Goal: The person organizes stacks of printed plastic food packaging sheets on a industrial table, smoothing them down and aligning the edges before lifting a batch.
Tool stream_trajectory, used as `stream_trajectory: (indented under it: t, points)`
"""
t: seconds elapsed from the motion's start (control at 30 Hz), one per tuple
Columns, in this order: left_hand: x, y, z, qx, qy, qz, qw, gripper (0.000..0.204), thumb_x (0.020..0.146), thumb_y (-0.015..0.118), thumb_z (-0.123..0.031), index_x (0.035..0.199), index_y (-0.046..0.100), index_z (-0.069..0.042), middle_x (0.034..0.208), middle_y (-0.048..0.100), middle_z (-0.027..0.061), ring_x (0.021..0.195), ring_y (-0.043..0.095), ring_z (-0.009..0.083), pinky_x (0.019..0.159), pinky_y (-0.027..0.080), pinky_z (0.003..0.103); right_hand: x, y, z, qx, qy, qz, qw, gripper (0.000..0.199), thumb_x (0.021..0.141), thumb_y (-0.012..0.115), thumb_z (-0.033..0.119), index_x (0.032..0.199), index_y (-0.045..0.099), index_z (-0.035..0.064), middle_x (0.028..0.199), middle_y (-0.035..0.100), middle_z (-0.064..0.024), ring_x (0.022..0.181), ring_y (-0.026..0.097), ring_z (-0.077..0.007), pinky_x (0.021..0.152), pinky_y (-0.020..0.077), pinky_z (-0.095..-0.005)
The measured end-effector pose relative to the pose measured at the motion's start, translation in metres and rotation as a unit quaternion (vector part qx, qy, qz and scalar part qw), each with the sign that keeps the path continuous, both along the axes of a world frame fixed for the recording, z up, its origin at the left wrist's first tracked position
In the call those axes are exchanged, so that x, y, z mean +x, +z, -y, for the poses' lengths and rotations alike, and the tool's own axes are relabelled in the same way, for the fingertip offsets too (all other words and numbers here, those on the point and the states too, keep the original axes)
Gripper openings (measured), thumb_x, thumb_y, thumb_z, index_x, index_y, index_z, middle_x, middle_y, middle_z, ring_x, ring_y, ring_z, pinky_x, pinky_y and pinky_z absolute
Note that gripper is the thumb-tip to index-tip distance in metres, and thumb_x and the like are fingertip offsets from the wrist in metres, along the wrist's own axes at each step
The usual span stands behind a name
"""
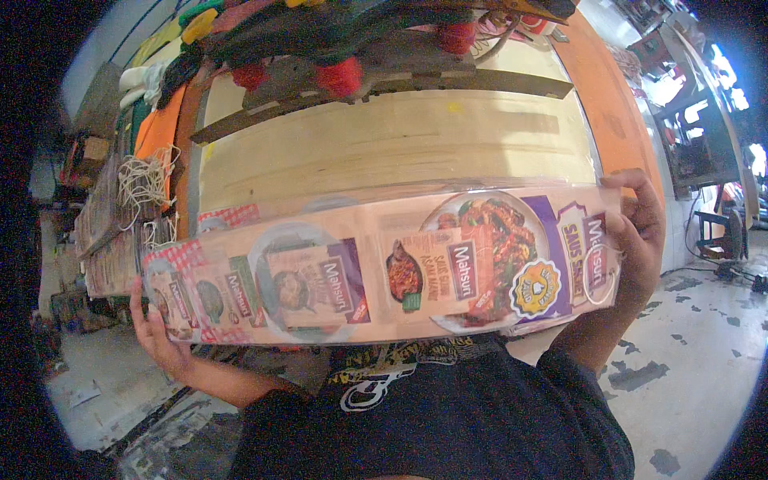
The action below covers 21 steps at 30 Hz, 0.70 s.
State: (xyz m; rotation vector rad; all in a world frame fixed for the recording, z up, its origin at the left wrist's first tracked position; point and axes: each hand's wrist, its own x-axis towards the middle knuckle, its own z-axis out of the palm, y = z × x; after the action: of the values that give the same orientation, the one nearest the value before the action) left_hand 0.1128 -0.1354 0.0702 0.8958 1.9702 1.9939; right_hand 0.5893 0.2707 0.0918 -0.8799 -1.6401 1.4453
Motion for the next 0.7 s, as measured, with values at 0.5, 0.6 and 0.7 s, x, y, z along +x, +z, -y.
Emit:
stream_trajectory:
  t: [0.5, 0.6, 0.7]
  points:
    - [0.005, -0.026, -0.048, -0.301, 0.033, -0.051, 0.952, 0.047, 0.095, 0.073, -0.019, 0.139, 0.062, -0.003, 0.109, 0.07, 0.006, 0.085, 0.063, 0.0083, 0.069, 0.052, 0.024, 0.001, -0.009, -0.014, 0.062, -0.024, 0.344, 0.937, 0.028, 0.097, 0.069, 0.01, 0.125, 0.065, 0.0061, 0.07, 0.048, 0.0058, 0.062, 0.045, -0.004, 0.054, 0.0343, -0.0231]
    - [0.015, -0.021, -0.055, -0.301, 0.068, -0.058, 0.95, 0.038, 0.095, 0.073, -0.016, 0.127, 0.066, 0.003, 0.112, 0.066, 0.0073, 0.089, 0.064, 0.0123, 0.07, 0.053, 0.026, 0.002, -0.011, -0.014, 0.104, -0.015, 0.35, 0.931, 0.026, 0.097, 0.067, 0.009, 0.123, 0.064, 0.0055, 0.07, 0.047, 0.0056, 0.062, 0.044, -0.0041, 0.053, 0.0334, -0.0235]
    - [0.016, -0.024, -0.056, -0.264, 0.067, -0.082, 0.959, 0.04, 0.096, 0.072, -0.019, 0.131, 0.067, 0.0, 0.112, 0.069, 0.0042, 0.085, 0.063, 0.0074, 0.067, 0.051, 0.023, 0.003, -0.013, -0.018, 0.107, -0.01, 0.351, 0.93, 0.022, 0.098, 0.066, 0.009, 0.119, 0.063, 0.005, 0.07, 0.046, 0.0048, 0.062, 0.042, -0.0041, 0.052, 0.0323, -0.0242]
